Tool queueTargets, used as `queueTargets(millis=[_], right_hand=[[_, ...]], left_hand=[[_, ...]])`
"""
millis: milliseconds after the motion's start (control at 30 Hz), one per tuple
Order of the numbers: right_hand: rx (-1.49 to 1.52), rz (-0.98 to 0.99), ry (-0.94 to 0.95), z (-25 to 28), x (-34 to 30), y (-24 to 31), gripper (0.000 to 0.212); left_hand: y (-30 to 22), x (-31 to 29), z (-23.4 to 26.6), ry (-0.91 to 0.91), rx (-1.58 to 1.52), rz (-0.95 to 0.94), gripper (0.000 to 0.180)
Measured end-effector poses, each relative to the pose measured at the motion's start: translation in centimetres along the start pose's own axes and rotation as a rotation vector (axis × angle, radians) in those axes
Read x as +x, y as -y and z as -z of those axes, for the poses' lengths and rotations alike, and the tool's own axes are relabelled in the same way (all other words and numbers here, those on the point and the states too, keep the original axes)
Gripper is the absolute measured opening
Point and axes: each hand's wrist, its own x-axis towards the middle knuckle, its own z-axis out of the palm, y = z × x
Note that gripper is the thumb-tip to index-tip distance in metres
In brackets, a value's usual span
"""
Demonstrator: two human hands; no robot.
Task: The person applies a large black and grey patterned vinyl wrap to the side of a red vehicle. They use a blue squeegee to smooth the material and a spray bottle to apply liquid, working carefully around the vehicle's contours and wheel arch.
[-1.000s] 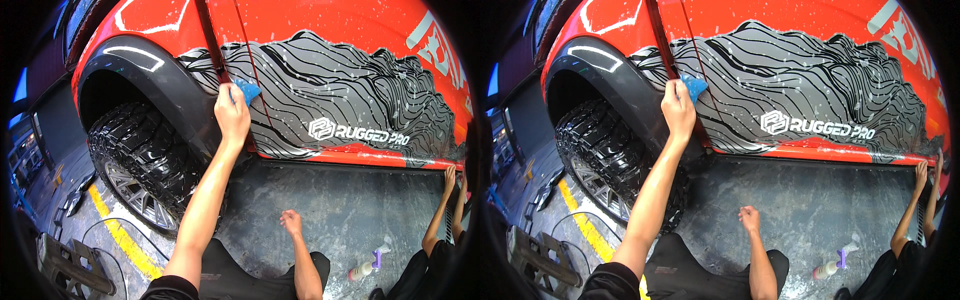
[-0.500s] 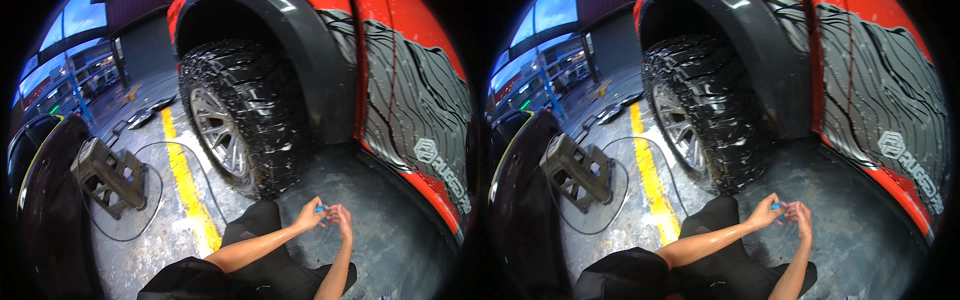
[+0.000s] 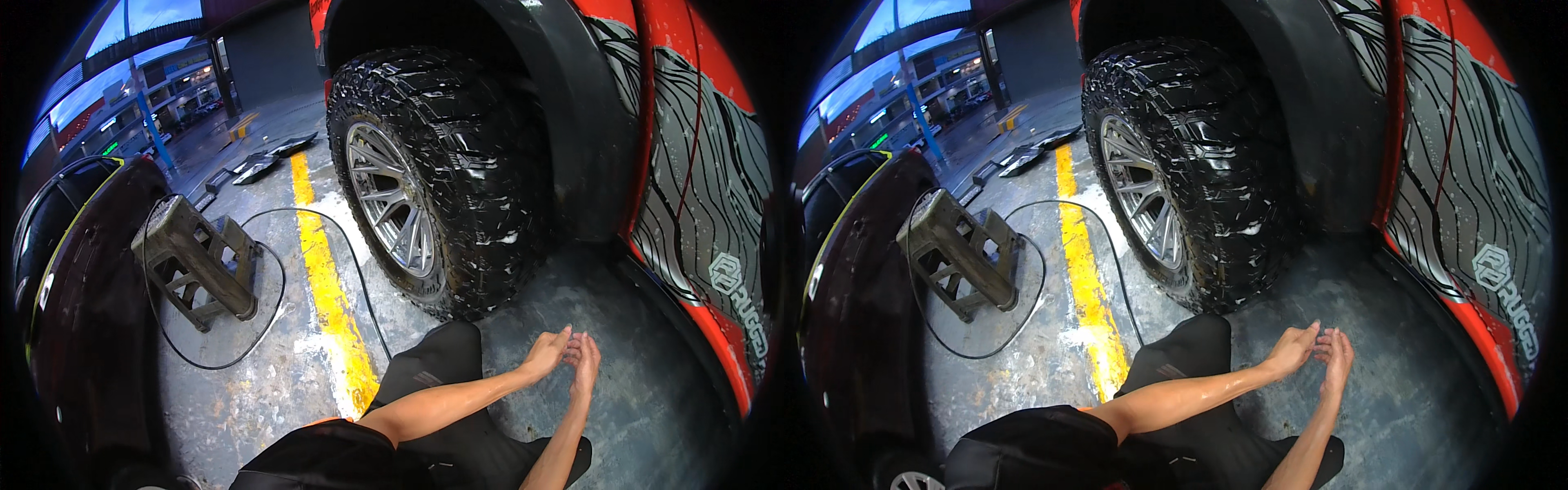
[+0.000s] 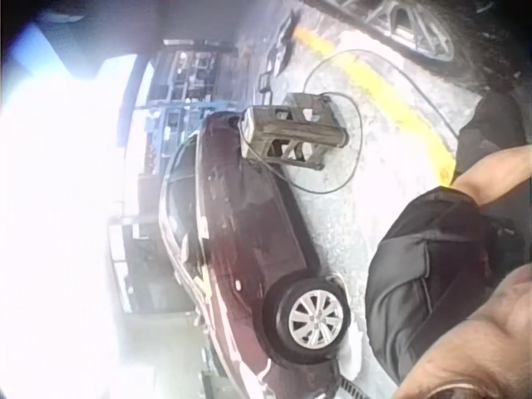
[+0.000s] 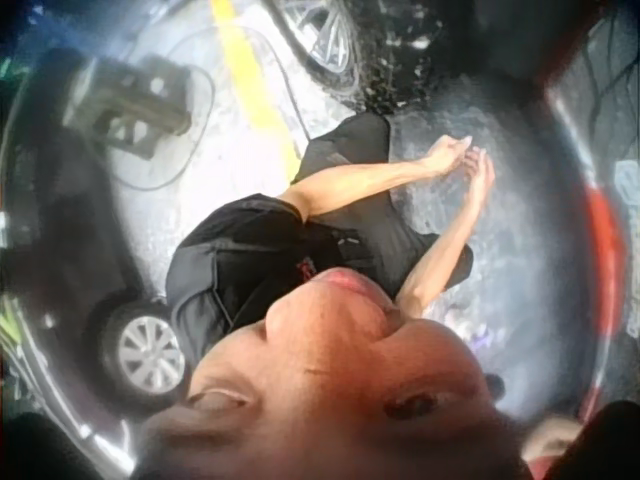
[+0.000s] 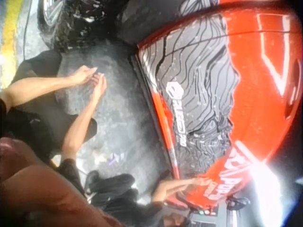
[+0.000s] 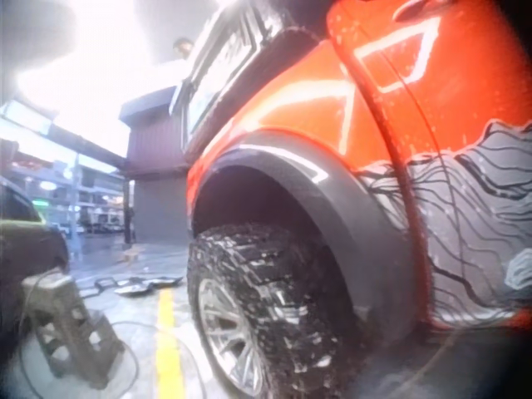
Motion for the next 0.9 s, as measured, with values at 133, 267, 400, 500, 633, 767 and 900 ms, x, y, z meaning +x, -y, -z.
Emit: queueTargets(millis=[133,267,400,500,633,767,900], right_hand=[[0.363,-0.072,-0.147,-3.0,-1.2,-1.0,0.052],[0.767,-0.084,0.123,-4.0,-2.2,-2.7,0.069],[1.083,0.014,0.161,-3.5,-2.5,-2.3,0.075],[1.066,0.161,0.18,-4.1,-3.4,-2.1,0.071],[0.888,0.097,-0.041,-7.0,-5.0,0.8,0.064],[0.709,0.208,-0.089,-7.0,-5.3,1.2,0.061],[0.639,0.109,-0.344,-4.6,-3.4,0.1,0.047]], left_hand=[[-1.2,0.9,-1.9,-0.064,0.087,-0.246,0.061],[-2.0,0.6,-2.9,0.097,0.59,-0.479,0.034],[0.3,-0.3,-5.2,-0.013,0.869,-0.923,0.034],[0.7,0.4,-4.7,-0.064,0.967,-0.967,0.042],[-0.9,2.3,-3.0,-0.182,0.914,-0.837,0.059],[-1.8,1.6,-3.5,-0.286,0.738,-0.786,0.05],[0.6,0.9,-2.8,-0.023,0.54,-0.555,0.043]])
